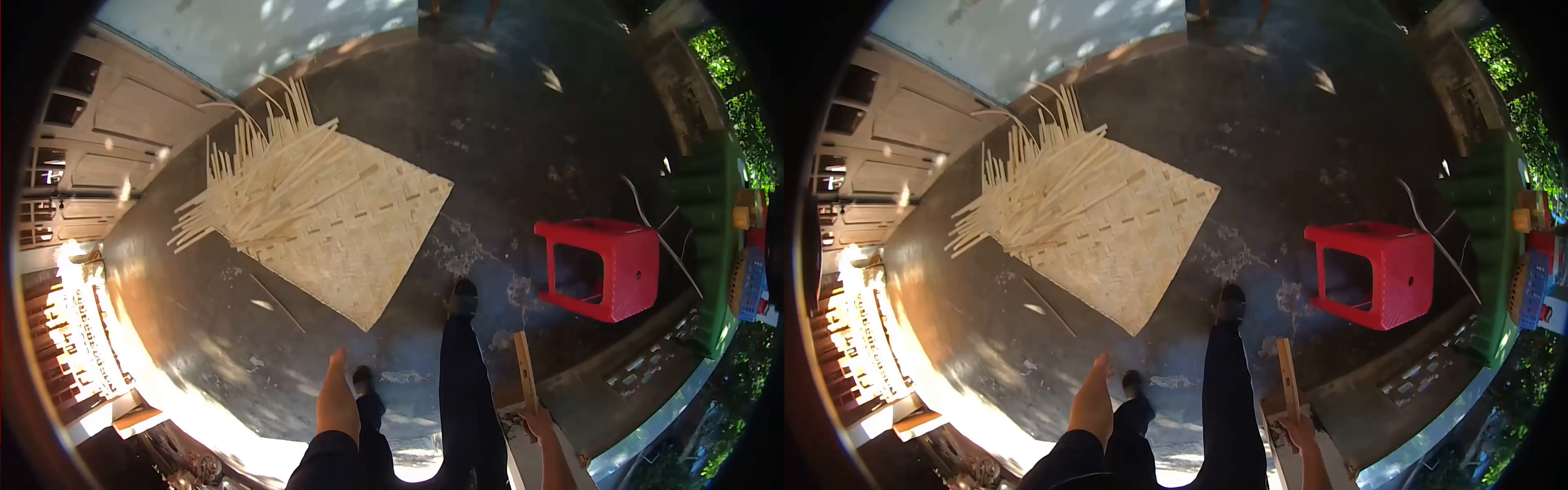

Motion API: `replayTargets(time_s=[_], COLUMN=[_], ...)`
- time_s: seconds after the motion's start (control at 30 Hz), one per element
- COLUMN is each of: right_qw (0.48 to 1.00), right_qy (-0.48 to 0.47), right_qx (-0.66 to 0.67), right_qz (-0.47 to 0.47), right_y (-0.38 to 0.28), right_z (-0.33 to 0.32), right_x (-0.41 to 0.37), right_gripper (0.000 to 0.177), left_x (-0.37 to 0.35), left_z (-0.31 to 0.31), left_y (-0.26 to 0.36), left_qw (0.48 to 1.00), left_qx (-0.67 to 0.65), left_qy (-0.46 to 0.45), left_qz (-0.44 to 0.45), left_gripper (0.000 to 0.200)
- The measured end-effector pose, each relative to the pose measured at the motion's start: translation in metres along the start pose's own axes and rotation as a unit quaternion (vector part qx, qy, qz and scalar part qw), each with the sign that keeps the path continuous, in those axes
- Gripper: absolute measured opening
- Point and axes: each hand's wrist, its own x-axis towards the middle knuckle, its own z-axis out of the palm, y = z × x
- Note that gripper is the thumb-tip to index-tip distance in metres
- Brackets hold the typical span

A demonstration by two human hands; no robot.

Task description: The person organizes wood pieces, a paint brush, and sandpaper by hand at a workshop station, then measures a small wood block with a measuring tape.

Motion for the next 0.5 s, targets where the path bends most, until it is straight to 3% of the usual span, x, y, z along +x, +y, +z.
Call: replayTargets(time_s=[0.1,0.13,0.2,0.27,0.33,0.4,0.5], right_qw=[0.995,0.994,0.992,0.989,0.986,0.989,0.987], right_qy=[0.024,0.022,0.020,0.025,0.026,0.021,0.034], right_qx=[0.005,0.004,0.002,-0.001,-0.041,-0.027,-0.028], right_qz=[0.096,0.107,0.123,0.143,0.158,0.143,0.157], right_y=[-0.018,-0.009,0.007,0.005,-0.013,-0.013,-0.077], right_z=[-0.023,-0.027,-0.037,-0.044,-0.038,-0.036,-0.011], right_x=[0.038,0.052,0.072,0.081,0.092,0.104,0.069], right_gripper=[0.023,0.023,0.023,0.028,0.028,0.028,0.026], left_x=[0.040,0.068,0.157,0.184,0.142,0.156,0.146], left_z=[0.063,0.064,0.074,0.107,0.138,0.155,0.172], left_y=[0.031,0.013,-0.013,-0.015,0.029,0.036,0.028], left_qw=[0.999,0.997,0.996,0.999,0.986,0.986,0.982], left_qx=[-0.029,-0.031,0.062,0.017,-0.155,-0.144,-0.169], left_qy=[-0.032,-0.036,-0.061,-0.033,0.060,0.077,0.087], left_qz=[-0.034,-0.053,-0.008,0.009,-0.008,0.020,0.007], left_gripper=[0.070,0.069,0.064,0.059,0.053,0.047,0.042])
